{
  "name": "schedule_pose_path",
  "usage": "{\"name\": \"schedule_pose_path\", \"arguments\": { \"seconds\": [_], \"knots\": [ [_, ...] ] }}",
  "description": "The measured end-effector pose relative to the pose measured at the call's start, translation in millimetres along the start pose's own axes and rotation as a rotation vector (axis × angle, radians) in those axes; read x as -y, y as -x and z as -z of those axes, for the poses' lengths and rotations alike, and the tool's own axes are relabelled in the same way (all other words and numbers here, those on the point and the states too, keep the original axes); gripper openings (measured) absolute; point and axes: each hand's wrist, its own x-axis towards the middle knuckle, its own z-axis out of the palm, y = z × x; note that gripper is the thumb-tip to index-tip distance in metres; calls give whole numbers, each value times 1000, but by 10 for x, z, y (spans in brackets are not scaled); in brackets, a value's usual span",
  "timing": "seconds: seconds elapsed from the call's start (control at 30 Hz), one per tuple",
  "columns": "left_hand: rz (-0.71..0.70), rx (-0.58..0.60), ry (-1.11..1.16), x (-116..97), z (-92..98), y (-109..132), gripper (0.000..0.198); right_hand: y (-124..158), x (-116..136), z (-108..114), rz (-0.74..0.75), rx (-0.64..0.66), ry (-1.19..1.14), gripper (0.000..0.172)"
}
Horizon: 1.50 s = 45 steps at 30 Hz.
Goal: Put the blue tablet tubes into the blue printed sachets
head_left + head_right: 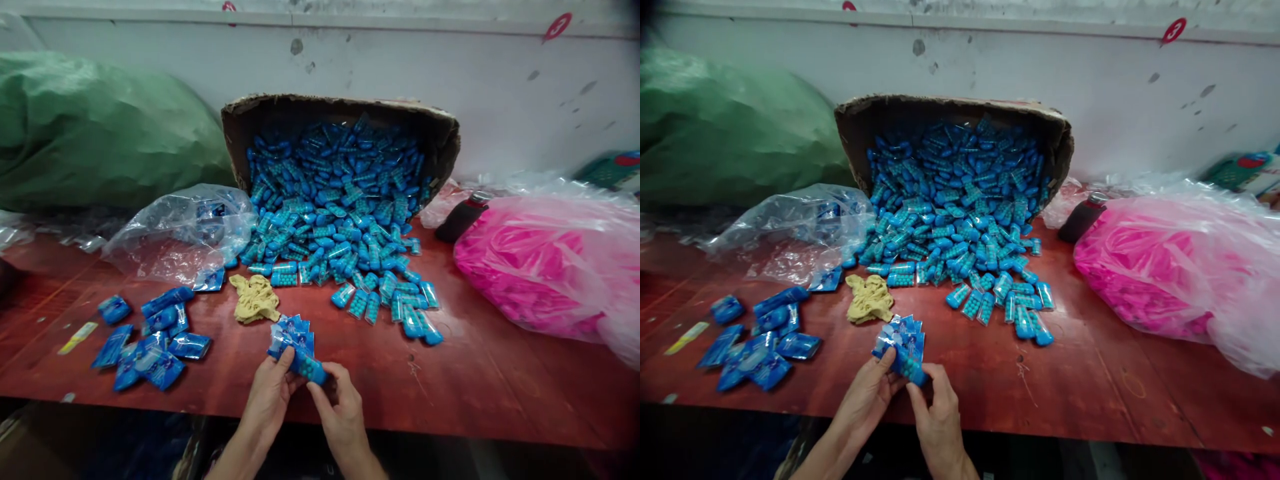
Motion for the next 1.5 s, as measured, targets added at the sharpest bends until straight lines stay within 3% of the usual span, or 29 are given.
{"name": "schedule_pose_path", "arguments": {
  "seconds": [0.1,0.2,0.27,0.33,0.5,0.63,0.77,0.93,1.23,1.37,1.5],
  "knots": [
    [65,55,-3,-10,41,-5,17,1,33,8,-35,56,-62,27],
    [120,151,-8,0,99,-18,11,-48,77,-7,-194,111,-291,19],
    [148,234,-9,-2,134,-25,12,-93,95,-6,-280,147,-439,17],
    [179,327,6,-21,161,-33,17,-133,102,19,-274,186,-489,26],
    [263,522,-9,-115,183,-45,24,-226,136,174,-137,289,-215,69],
    [296,577,-39,-144,152,-39,27,-307,190,282,41,375,0,75],
    [289,549,-45,-109,117,-10,21,-324,169,291,101,448,-41,61],
    [273,504,-12,13,106,65,15,-295,111,263,67,429,-45,45],
    [211,244,119,211,17,210,14,-254,15,190,5,372,33,38],
    [148,104,128,53,65,195,14,-324,95,157,41,445,82,43],
    [-99,-175,288,-371,401,140,31,-490,211,179,152,407,340,32]
  ]
}}
